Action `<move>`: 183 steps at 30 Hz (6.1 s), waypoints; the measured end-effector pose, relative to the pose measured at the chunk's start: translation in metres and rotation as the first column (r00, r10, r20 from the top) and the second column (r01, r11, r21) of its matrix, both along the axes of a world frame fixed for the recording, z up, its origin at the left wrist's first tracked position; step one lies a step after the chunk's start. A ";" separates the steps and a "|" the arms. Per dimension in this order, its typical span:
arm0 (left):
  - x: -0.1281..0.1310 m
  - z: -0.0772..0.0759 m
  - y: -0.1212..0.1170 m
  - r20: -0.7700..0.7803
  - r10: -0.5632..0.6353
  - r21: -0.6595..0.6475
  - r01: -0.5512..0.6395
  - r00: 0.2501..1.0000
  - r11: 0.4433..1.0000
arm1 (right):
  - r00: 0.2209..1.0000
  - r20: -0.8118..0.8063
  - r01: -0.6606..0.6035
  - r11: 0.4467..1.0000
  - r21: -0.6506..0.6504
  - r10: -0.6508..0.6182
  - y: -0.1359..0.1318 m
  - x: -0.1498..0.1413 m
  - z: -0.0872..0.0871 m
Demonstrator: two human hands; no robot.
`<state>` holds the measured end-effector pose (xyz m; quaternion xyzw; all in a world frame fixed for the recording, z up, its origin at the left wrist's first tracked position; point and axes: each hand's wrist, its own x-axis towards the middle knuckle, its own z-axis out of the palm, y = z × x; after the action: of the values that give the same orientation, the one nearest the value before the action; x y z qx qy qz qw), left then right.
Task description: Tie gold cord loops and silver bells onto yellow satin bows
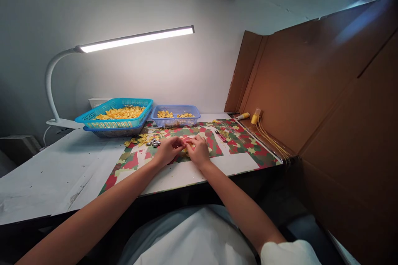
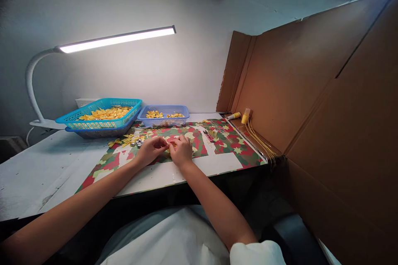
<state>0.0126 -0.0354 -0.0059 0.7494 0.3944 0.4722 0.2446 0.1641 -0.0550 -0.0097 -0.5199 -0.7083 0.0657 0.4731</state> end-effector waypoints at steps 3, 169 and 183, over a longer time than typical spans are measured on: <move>0.001 0.002 -0.002 -0.007 -0.008 -0.008 0.008 1.000 1.000 | 0.999 -0.030 -0.025 1.000 0.001 0.025 0.002 0.000 -0.002; -0.011 0.012 0.009 -0.021 0.145 -0.121 -0.146 0.989 0.982 | 0.508 -0.728 -0.284 0.888 0.363 0.460 0.053 0.083 0.174; 0.025 0.052 0.014 0.077 -0.291 -0.331 0.300 0.954 0.895 | 0.409 -0.719 -0.478 0.803 0.356 0.562 0.059 0.038 0.196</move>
<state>0.0379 -0.0214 0.0466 0.7412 0.3481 0.3642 0.4436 0.2022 0.0038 0.1859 -0.1643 -0.5467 0.4003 0.7168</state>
